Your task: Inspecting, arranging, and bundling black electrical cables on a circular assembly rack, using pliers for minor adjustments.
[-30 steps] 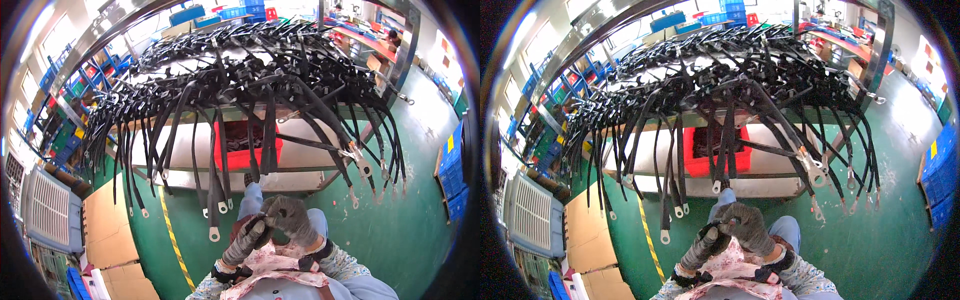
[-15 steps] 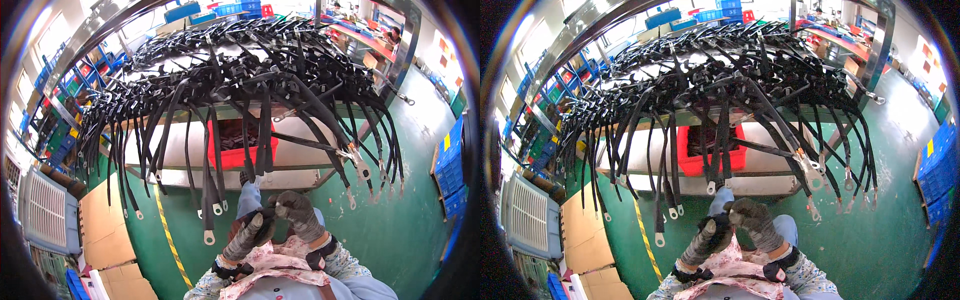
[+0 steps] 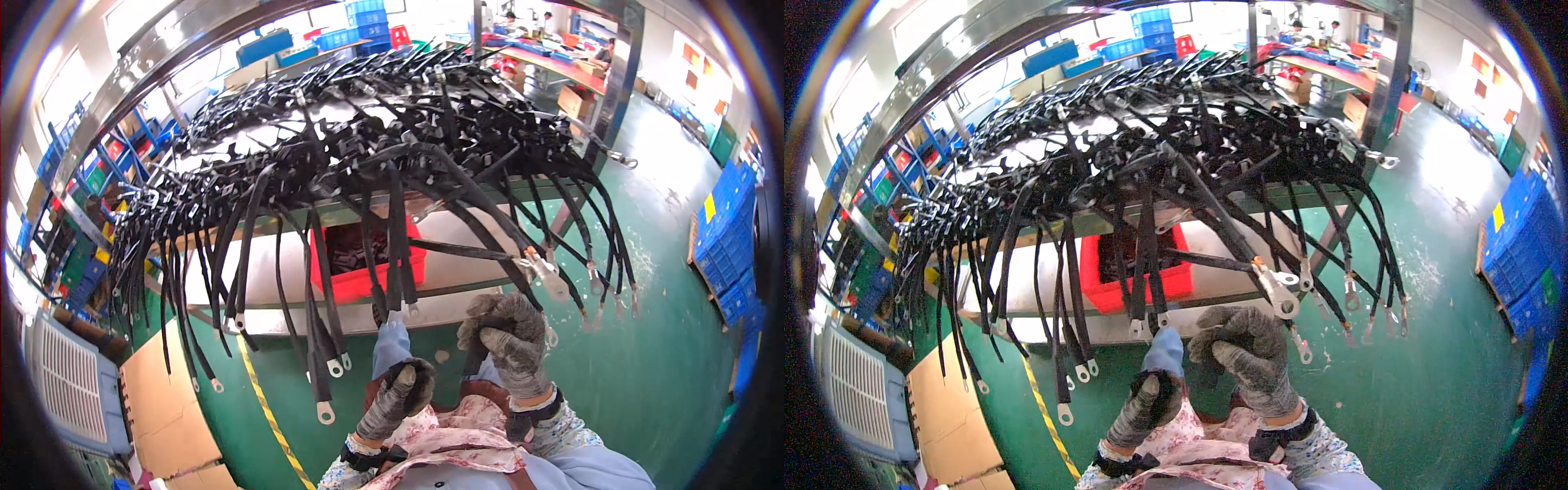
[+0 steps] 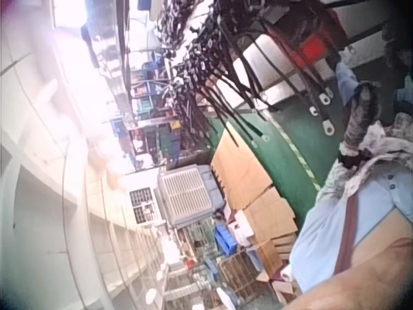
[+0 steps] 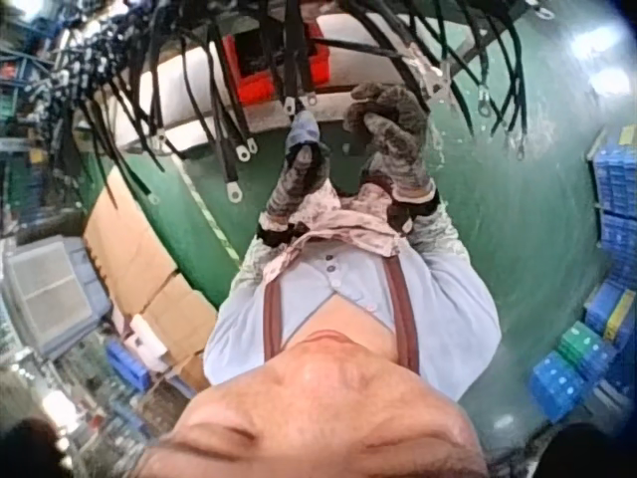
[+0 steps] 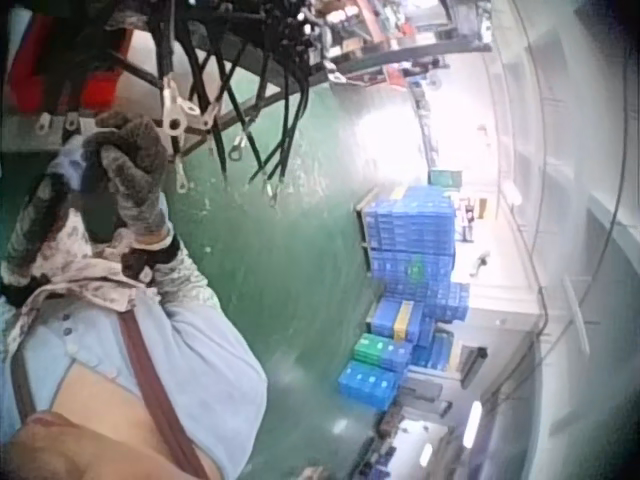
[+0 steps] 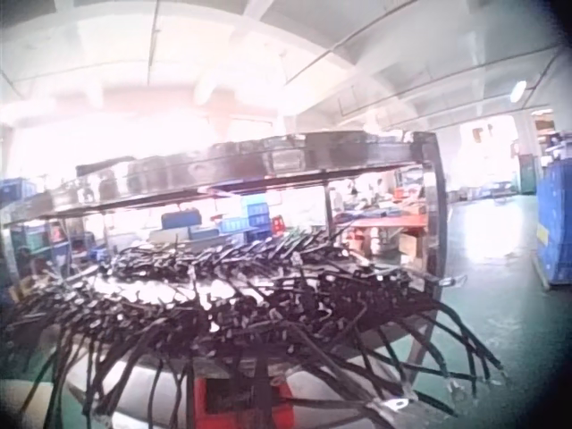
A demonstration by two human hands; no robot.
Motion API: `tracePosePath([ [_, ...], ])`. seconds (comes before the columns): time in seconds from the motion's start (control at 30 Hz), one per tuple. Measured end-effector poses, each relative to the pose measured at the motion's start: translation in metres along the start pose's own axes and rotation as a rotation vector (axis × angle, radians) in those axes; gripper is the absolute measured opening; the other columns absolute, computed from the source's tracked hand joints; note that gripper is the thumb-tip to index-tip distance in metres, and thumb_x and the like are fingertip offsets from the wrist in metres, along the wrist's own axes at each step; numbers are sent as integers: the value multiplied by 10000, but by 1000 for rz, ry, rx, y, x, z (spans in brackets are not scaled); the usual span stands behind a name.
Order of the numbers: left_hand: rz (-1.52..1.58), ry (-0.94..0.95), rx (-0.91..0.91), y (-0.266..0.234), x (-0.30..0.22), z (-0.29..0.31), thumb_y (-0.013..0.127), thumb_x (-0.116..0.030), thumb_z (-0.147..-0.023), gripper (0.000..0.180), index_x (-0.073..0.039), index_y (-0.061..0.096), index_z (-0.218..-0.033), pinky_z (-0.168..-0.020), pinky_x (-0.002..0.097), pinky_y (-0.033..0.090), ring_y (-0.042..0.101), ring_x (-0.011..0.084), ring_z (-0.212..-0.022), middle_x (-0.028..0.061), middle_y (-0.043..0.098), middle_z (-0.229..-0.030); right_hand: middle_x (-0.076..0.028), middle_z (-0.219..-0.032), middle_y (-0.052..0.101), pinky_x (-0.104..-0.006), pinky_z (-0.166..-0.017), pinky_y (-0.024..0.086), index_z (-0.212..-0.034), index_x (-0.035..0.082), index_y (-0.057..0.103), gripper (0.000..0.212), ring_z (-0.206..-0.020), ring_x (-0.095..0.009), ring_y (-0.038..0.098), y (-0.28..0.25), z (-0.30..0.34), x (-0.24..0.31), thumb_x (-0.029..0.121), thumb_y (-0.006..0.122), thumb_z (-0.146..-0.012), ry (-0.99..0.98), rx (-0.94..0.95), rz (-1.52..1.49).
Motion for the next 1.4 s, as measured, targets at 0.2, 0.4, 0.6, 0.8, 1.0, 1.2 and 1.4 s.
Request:
tracePosePath([
  [0.2,134,29,302,23,-7,-24,571,-466,-835,363,-117,499,-767,-407,190,303,392,76,-456,-33,443,-606,-133,-864,611,-182,-382,390,-942,16,491,113,-487,-84,534,0,9,60,78,522,-852,-461,-222,569],
  [0.4,39,-30,298,13,3,-58,552,-440,-854,377,-86,491,-968,-390,196,264,364,64,-500,-28,394,-673,-160,-858,589,-362,-574,468,-950,18,536,119,-660,-297,594,-12,-24,69,42,487,-843,-461,-228,1284],
  [0.6,119,-66,287,29,-3,-76,511,-450,-872,569,-47,405,-1259,-378,184,258,356,54,-496,-31,407,-662,-158,-796,605,-380,-622,480,-984,45,556,156,-718,-324,609,-4,12,-8,68,527,-832,-201,-37,1343],
  [0.8,-86,-31,233,10,1,-36,495,-401,-897,339,-68,471,-955,-395,200,247,347,57,-470,-37,398,-593,-165,-833,622,-371,-637,481,-958,26,580,152,-740,-327,619,-2,1,72,78,539,-821,-580,-346,1360],
  [1.0,-312,-103,-272,-88,-8,91,482,-349,-911,293,-68,561,-891,-404,208,254,359,55,-451,-66,377,-542,-157,-824,615,-382,-631,471,-962,45,573,190,-717,-319,605,-20,-13,82,58,546,-775,-531,-166,1559],
  [1.2,-347,-115,-1126,-267,-53,310,541,-232,-880,346,-90,499,-1192,-689,240,455,547,122,-863,33,572,-1022,-165,-851,624,-384,-625,476,-1028,33,558,266,-724,-319,616,-19,-14,69,66,562,-764,-359,-234,1416],
  [1.4,150,172,-838,-345,-13,359,456,-376,-908,423,-74,484,-1203,-562,200,443,548,96,-670,30,583,-851,-172,-859,644,-360,-642,502,-1036,-4,564,256,-779,-281,649,-42,-14,73,49,558,-785,-575,-369,1430],
])
Point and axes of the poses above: each hand's wrist, its own z-axis away from the middle knuckle, its own y-axis out of the palm, x = y × z, the point moved 5 cm from there along -z, towards the middle knuckle
